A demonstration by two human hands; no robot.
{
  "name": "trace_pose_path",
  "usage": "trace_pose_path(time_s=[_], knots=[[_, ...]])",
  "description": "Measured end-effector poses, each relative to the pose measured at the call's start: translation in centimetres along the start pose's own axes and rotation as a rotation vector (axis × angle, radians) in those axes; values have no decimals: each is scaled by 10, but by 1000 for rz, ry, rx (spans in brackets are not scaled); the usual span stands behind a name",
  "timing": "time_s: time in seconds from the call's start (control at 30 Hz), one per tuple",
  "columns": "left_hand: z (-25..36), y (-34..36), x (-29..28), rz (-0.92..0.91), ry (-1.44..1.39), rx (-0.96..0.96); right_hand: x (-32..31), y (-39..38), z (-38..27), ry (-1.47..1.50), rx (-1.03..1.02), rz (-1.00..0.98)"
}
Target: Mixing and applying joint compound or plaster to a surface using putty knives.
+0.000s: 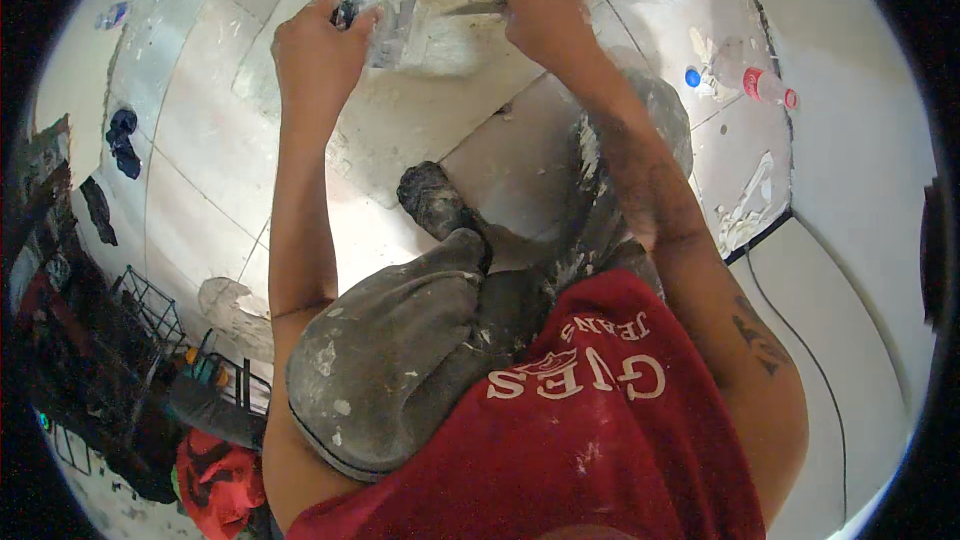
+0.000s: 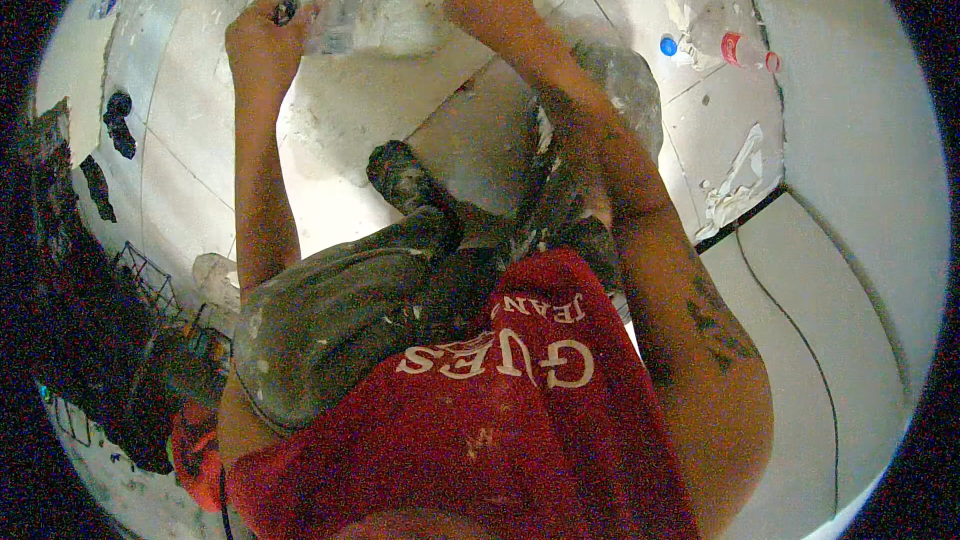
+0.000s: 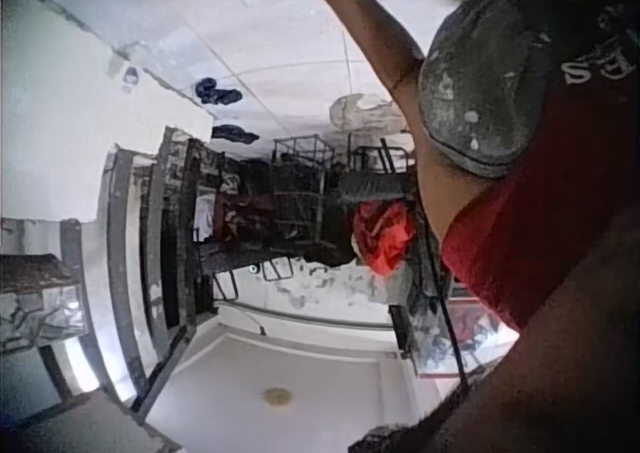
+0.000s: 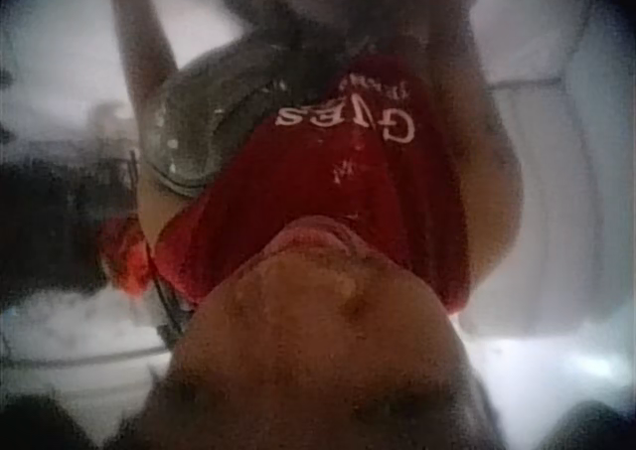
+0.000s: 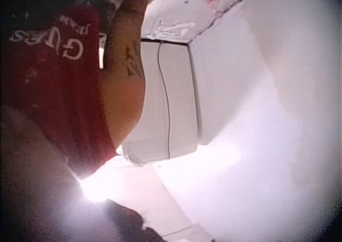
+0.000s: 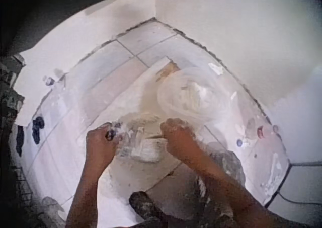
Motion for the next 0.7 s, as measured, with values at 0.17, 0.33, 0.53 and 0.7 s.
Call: trace_pose_path(time_s=[0.17, 0.33, 0.53, 0.7], knots=[[23, -6, -11, 18, 47, 75, 3, -10, -25, 22, -288, 310], [33, -10, 27, 48, 132, 240, 11, -23, -48, 180, -519, 416], [20, 21, 52, -95, 134, 203, -2, -23, -61, 167, -624, 382], [-3, 32, 46, 51, 83, 224, -19, -27, -54, 204, -575, 380]])
Point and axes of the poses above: each hand's wrist, its own y-axis towards the middle knuckle, its own x-axis out of the palm, z = x × y, the point moved 9 cm from there along y, towards the middle knuckle, and after that the axes turned 14 degrees about -z, right-handed, at the moved point
